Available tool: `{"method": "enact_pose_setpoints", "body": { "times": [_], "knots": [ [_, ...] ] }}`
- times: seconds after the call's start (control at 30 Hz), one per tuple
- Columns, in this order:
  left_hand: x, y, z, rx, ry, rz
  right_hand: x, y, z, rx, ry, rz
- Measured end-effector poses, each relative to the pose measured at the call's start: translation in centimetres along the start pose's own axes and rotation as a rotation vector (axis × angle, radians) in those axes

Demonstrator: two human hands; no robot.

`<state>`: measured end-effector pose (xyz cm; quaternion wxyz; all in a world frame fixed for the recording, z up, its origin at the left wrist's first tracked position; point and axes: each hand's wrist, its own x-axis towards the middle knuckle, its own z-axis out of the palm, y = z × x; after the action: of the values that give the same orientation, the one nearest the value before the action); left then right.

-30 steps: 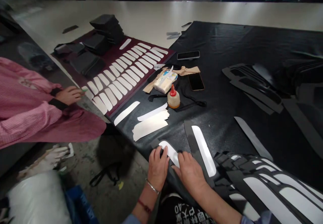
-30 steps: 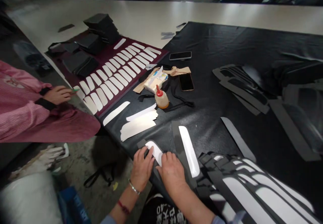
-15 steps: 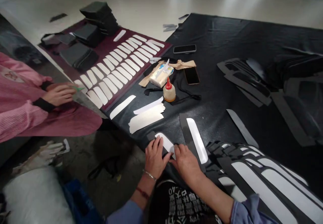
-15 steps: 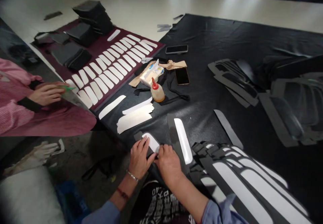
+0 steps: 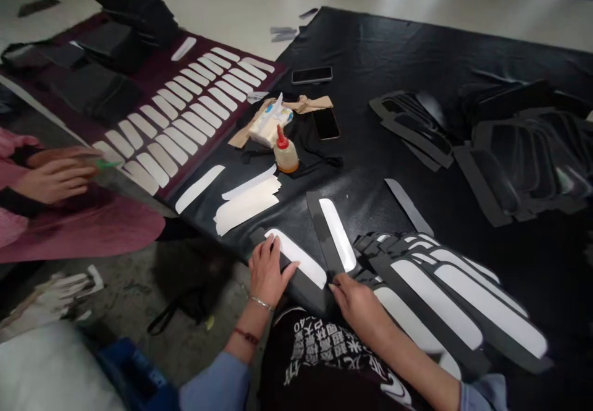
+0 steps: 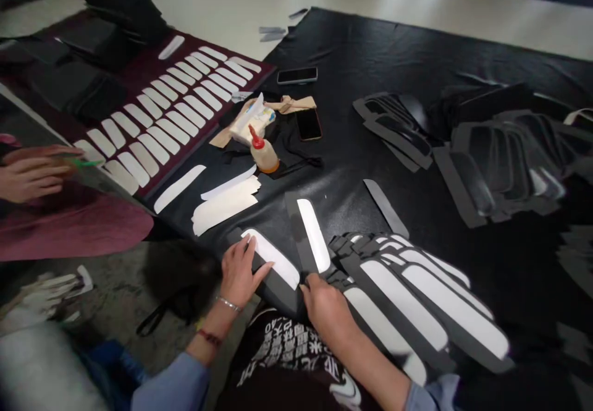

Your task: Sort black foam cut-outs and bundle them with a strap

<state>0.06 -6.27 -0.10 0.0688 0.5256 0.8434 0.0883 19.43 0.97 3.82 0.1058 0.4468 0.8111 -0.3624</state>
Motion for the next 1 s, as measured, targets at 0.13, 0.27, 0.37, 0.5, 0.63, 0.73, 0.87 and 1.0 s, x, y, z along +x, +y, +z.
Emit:
{"method": "enact_pose_setpoints", "body": {
  "times": [0.13,0.27,0.37,0.5,0.63,0.73,0.87,1.0],
  "knots": [
    [0.1,0.0,0.1,-0.008,0.000,-0.004,0.9,-0.8,0.5,-0.023,-0.028,0.064],
    [0.1,0.0,0.2,-0.023,-0.001,-0.005,1.8,-1.1,1.1,-0.017,-0.020,0.098],
    [0.1,0.0,0.1,-0.033,0.000,0.001,2.2,-1.2,1.3,0.017,-0.022,0.129],
    [0.1,-0.2,-0.1,-0.038,-0.009,0.011,2.2,-1.4,1.4,0.072,-0.041,0.124],
    [0.1,-0.1,-0.2,-0.021,-0.025,0.009,2.3,-1.5,1.4,0.022,-0.063,0.102],
    [0.0,0.1,-0.2,-0.004,-0.026,0.002,2.4,-1.5,1.5,-0.005,-0.079,0.095],
    [0.0,0.3,-0.2,0.016,-0.040,-0.014,2.6,-1.6,1.3,0.046,-0.109,0.114],
    [0.1,0.5,-0.3,0.024,-0.045,-0.021,2.6,-1.8,1.4,0.081,-0.107,0.126]
  ]
}}
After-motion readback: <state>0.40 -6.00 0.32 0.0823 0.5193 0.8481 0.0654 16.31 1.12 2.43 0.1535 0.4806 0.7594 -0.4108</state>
